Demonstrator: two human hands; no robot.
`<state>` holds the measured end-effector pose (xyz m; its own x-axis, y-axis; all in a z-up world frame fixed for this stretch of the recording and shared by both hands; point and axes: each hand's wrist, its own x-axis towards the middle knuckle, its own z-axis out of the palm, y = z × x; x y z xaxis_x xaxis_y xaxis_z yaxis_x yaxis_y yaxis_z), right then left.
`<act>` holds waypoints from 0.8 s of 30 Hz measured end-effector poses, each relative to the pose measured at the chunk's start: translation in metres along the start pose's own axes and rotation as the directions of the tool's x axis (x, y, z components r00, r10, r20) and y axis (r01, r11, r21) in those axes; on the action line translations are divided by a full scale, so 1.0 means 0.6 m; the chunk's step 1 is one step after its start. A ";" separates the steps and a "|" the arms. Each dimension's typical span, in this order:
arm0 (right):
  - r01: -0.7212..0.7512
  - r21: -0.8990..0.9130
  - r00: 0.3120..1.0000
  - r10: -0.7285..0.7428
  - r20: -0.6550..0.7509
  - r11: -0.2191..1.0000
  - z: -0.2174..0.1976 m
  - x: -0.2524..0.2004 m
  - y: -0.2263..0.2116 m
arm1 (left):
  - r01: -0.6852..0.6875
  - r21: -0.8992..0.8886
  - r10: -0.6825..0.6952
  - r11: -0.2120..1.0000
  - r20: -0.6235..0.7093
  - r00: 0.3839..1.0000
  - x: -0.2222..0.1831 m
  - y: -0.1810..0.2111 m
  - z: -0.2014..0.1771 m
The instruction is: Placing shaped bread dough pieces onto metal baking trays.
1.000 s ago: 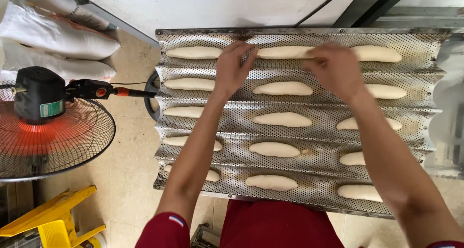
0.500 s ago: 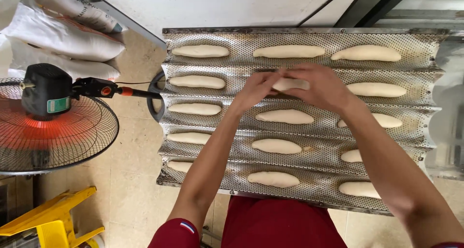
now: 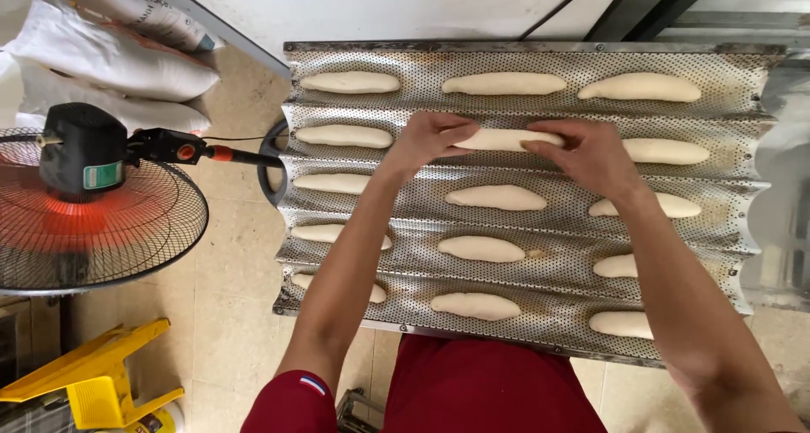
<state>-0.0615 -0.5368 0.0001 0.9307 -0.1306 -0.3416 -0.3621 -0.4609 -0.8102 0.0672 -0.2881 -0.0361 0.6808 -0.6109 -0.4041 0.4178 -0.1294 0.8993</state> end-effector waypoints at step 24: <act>0.568 -0.438 0.821 -0.518 0.241 0.697 0.143 -0.048 -0.031 | -0.293 0.468 0.392 0.834 -0.127 0.911 -0.135 -0.077 0.058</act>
<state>-0.0858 -0.4493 -0.0160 0.9390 0.3431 0.0246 0.2993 -0.7796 -0.5502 -0.0281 -0.2597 -0.0391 0.8607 -0.5078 -0.0372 -0.1329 -0.2947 0.9463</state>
